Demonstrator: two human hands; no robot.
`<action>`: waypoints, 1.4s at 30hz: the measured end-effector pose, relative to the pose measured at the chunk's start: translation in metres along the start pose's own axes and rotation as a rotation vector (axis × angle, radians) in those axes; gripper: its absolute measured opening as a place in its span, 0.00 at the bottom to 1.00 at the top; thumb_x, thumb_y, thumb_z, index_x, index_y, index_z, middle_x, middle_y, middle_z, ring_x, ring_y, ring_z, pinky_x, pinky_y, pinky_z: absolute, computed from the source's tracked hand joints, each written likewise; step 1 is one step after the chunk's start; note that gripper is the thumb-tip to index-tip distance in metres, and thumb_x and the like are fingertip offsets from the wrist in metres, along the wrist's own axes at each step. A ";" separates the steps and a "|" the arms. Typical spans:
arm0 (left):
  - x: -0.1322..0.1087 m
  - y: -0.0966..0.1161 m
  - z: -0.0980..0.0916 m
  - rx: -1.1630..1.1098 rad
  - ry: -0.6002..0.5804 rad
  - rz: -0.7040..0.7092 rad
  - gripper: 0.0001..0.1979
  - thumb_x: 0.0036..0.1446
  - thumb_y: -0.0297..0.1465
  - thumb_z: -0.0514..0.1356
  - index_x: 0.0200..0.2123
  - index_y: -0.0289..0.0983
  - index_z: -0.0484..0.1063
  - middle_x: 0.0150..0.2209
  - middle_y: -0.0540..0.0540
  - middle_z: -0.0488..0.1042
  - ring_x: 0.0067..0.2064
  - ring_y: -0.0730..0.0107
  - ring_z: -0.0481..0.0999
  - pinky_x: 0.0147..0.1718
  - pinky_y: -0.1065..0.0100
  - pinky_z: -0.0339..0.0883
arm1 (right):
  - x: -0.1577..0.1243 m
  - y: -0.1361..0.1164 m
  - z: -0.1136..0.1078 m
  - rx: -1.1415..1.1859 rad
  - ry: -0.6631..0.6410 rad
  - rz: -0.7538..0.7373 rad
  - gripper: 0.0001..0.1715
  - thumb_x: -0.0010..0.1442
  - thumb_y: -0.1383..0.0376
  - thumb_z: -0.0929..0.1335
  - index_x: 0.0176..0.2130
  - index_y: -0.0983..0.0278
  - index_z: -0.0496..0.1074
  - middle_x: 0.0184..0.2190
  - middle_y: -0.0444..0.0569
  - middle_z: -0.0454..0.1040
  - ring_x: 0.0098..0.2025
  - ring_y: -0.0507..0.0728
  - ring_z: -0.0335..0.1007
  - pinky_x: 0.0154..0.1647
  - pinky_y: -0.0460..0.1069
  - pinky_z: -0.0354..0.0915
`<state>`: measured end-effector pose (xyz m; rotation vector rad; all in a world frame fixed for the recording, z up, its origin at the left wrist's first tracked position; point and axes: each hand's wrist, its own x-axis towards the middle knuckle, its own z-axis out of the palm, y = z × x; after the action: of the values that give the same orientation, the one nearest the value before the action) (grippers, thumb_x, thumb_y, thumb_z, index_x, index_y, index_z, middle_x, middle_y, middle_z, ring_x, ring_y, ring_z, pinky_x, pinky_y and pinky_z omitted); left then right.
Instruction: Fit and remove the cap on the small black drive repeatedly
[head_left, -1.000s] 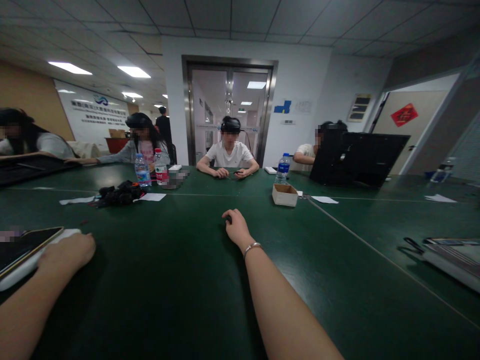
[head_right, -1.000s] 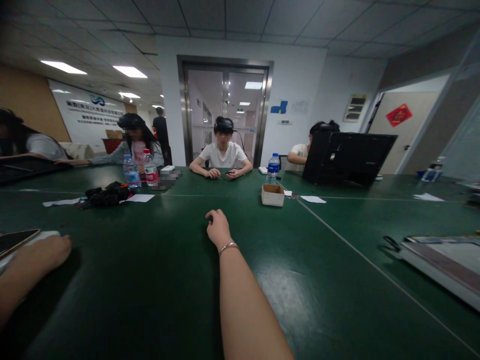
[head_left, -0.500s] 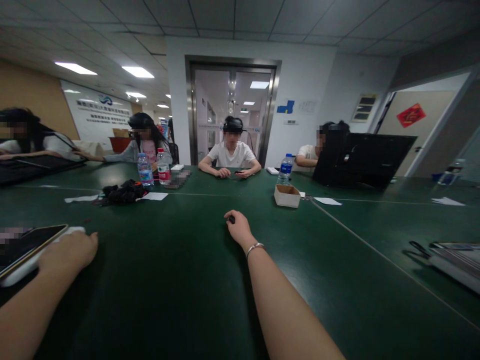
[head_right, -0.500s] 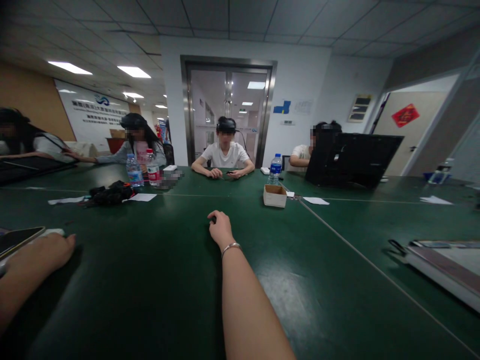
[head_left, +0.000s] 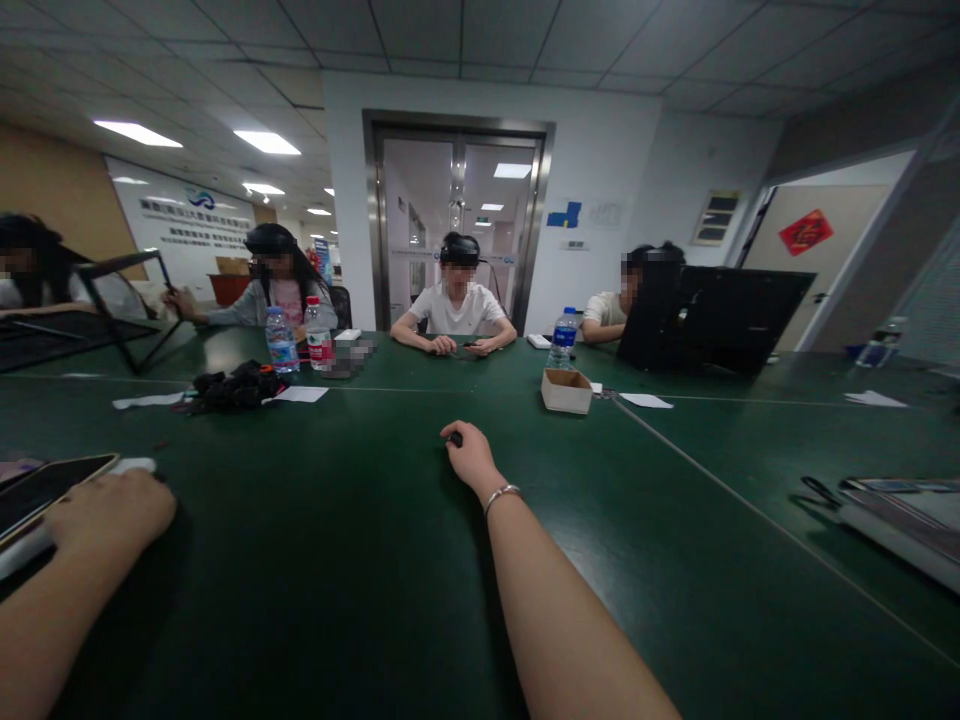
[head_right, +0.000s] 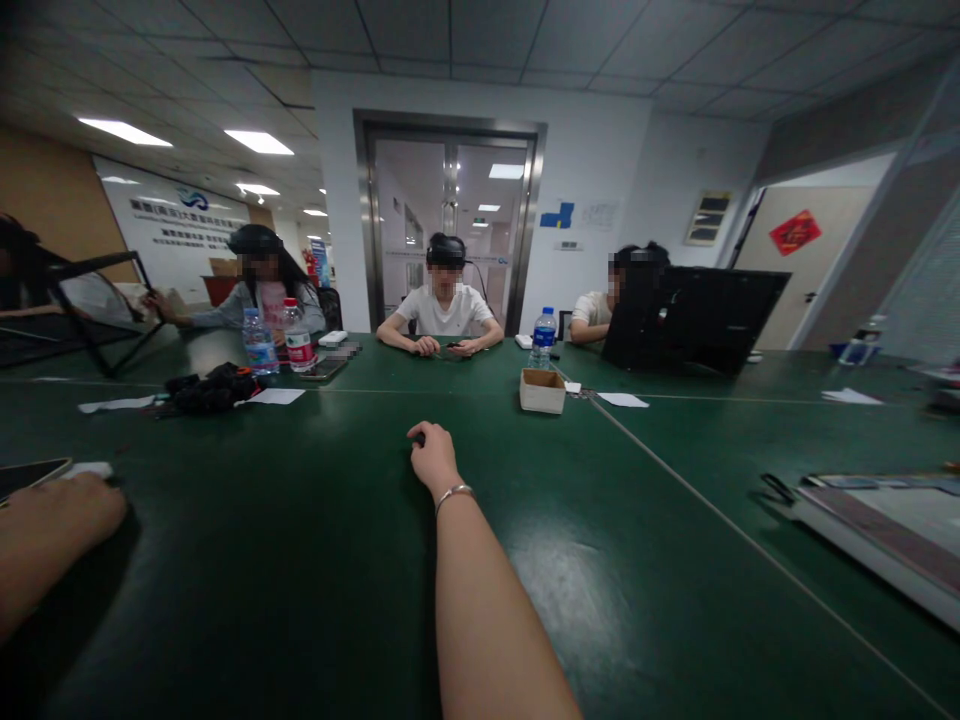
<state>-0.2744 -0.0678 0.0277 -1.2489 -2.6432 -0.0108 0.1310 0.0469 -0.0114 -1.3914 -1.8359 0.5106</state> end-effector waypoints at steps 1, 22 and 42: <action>-0.004 0.002 -0.003 0.028 -0.025 -0.049 0.22 0.54 0.30 0.43 0.42 0.27 0.72 0.50 0.27 0.70 0.49 0.44 0.69 0.37 0.55 0.61 | 0.000 0.000 0.000 0.000 0.004 -0.001 0.12 0.54 0.72 0.64 0.37 0.61 0.73 0.41 0.47 0.72 0.45 0.54 0.67 0.48 0.50 0.62; -0.124 0.290 -0.028 -0.474 -0.024 1.005 0.22 0.56 0.27 0.47 0.55 0.31 0.58 0.52 0.31 0.65 0.50 0.58 0.65 0.45 0.59 0.59 | 0.002 0.000 0.000 0.029 0.075 -0.013 0.14 0.54 0.73 0.63 0.41 0.64 0.70 0.41 0.50 0.73 0.44 0.54 0.68 0.48 0.49 0.62; 0.026 0.020 0.018 -0.141 0.128 0.523 0.21 0.53 0.38 0.49 0.45 0.39 0.73 0.51 0.43 0.73 0.59 0.51 0.61 0.58 0.45 0.36 | -0.001 -0.004 -0.001 0.013 -0.020 0.031 0.12 0.56 0.70 0.64 0.41 0.62 0.72 0.42 0.49 0.70 0.46 0.55 0.66 0.51 0.51 0.60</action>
<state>-0.2782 -0.0336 0.0139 -1.8794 -2.1683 -0.1882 0.1296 0.0447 -0.0085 -1.4129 -1.8264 0.5525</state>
